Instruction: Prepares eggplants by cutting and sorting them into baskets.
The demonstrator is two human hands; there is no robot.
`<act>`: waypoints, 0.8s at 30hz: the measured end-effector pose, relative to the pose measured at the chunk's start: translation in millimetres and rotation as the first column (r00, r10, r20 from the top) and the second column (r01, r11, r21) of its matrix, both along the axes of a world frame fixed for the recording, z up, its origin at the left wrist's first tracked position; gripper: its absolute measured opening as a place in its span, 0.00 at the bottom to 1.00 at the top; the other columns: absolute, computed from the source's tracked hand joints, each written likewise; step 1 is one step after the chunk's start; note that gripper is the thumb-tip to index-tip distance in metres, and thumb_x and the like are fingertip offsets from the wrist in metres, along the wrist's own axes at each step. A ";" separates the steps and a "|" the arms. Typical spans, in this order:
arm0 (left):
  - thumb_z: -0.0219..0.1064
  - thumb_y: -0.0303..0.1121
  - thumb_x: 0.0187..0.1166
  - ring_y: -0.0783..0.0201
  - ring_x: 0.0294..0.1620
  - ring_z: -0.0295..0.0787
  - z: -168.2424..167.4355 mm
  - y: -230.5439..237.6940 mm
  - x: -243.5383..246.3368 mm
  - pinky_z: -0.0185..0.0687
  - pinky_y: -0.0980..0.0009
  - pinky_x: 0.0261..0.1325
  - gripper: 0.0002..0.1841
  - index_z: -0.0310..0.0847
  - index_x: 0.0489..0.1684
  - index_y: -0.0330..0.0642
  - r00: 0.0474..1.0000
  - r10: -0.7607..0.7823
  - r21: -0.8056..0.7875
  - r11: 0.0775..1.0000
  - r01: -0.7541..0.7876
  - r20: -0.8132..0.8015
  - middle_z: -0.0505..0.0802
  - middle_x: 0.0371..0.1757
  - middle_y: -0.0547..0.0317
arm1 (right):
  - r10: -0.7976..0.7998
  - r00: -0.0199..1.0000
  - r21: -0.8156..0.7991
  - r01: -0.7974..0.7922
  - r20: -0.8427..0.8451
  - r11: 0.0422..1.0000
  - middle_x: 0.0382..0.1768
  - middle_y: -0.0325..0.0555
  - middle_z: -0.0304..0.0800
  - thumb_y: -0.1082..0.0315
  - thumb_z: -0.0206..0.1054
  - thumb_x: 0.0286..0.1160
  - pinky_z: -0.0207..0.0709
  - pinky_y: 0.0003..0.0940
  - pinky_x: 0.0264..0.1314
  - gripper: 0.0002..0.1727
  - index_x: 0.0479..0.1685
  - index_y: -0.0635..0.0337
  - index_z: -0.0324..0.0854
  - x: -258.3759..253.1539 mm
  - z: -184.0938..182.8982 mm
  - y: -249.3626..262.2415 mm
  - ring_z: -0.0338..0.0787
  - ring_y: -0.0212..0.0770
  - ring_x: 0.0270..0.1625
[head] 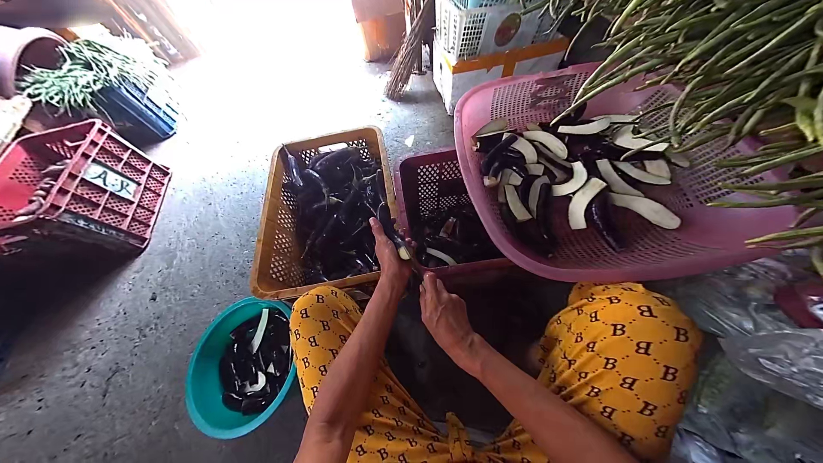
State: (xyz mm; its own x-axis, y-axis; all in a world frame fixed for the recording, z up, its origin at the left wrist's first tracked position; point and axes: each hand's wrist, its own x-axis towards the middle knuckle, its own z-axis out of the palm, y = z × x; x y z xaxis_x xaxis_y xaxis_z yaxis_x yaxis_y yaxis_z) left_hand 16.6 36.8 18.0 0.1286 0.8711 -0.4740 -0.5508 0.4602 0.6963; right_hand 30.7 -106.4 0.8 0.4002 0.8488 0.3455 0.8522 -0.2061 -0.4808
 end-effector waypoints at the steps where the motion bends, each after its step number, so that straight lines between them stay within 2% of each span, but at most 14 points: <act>1: 0.39 0.65 0.89 0.70 0.14 0.75 -1.4 -0.4 0.9 0.78 0.74 0.20 0.30 0.77 0.53 0.49 1.000 0.019 0.009 1.000 -0.019 -0.020 0.79 0.22 0.65 | -0.005 1.000 -0.017 0.005 0.001 1.000 0.36 0.65 0.92 0.74 0.62 0.79 0.86 0.47 0.25 0.16 0.59 0.76 0.83 0.6 0.3 0.6 0.94 0.59 0.25; 3: 0.39 0.63 0.90 0.69 0.15 0.75 -4.1 -0.8 1.7 0.79 0.73 0.21 0.30 0.76 0.55 0.47 0.998 0.028 0.046 0.999 -0.025 -0.063 0.79 0.22 0.64 | -0.005 1.000 -0.086 0.003 -0.023 0.996 0.38 0.65 0.92 0.74 0.60 0.81 0.86 0.49 0.28 0.16 0.61 0.75 0.82 1.9 3.9 1.9 0.94 0.60 0.27; 6: 0.39 0.62 0.92 0.68 0.14 0.76 -5.0 -9.9 5.0 0.79 0.71 0.19 0.31 0.77 0.59 0.45 0.993 -0.021 0.090 0.995 0.032 -0.119 0.79 0.22 0.62 | -0.004 0.992 -0.247 -0.027 -0.123 0.969 0.45 0.66 0.93 0.71 0.54 0.87 0.87 0.52 0.38 0.19 0.69 0.74 0.78 6.1 10.5 5.0 0.96 0.63 0.37; 14: 0.38 0.61 0.92 0.67 0.15 0.76 1.5 -17.1 6.8 0.79 0.72 0.20 0.31 0.76 0.58 0.44 0.995 -0.034 0.062 0.997 0.040 -0.090 0.79 0.24 0.61 | -0.002 0.993 -0.160 -0.018 -0.122 0.987 0.43 0.66 0.93 0.73 0.57 0.85 0.87 0.51 0.35 0.18 0.66 0.75 0.80 6.3 2.5 6.5 0.96 0.62 0.34; 18: 0.36 0.60 0.93 0.69 0.15 0.77 -1.2 -25.3 9.8 0.80 0.74 0.20 0.31 0.76 0.52 0.43 0.995 -0.072 0.052 0.996 0.076 -0.074 0.80 0.23 0.62 | -0.020 0.986 -0.287 -0.030 -0.168 0.957 0.50 0.67 0.92 0.75 0.55 0.84 0.87 0.53 0.44 0.21 0.73 0.75 0.75 9.7 5.3 12.1 0.96 0.64 0.41; 21: 0.34 0.59 0.93 0.66 0.18 0.81 -8.4 -28.9 10.5 0.83 0.71 0.26 0.31 0.75 0.52 0.41 0.991 -0.123 0.009 0.992 0.124 -0.044 0.82 0.24 0.60 | -0.035 0.980 -0.364 -0.040 -0.197 0.931 0.54 0.68 0.91 0.74 0.53 0.86 0.86 0.54 0.49 0.23 0.77 0.73 0.72 15.6 4.9 15.0 0.95 0.65 0.46; 24: 0.31 0.61 0.92 0.60 0.26 0.89 -4.8 -21.3 5.7 0.89 0.64 0.35 0.35 0.75 0.47 0.40 0.978 -0.210 0.002 0.978 0.210 0.001 0.87 0.25 0.56 | -0.026 0.985 -0.247 -0.018 -0.170 0.969 0.47 0.67 0.93 0.70 0.53 0.88 0.87 0.54 0.42 0.19 0.68 0.75 0.77 20.4 0.7 13.2 0.96 0.64 0.39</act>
State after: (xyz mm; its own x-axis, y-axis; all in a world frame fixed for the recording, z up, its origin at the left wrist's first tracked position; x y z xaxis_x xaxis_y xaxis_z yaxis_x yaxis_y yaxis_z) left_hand 22.3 15.6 13.2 0.3092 0.8252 -0.4726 -0.4425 0.5647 0.6966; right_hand 51.1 -93.1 1.4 0.4385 0.8972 0.0518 0.7607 -0.3398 -0.5531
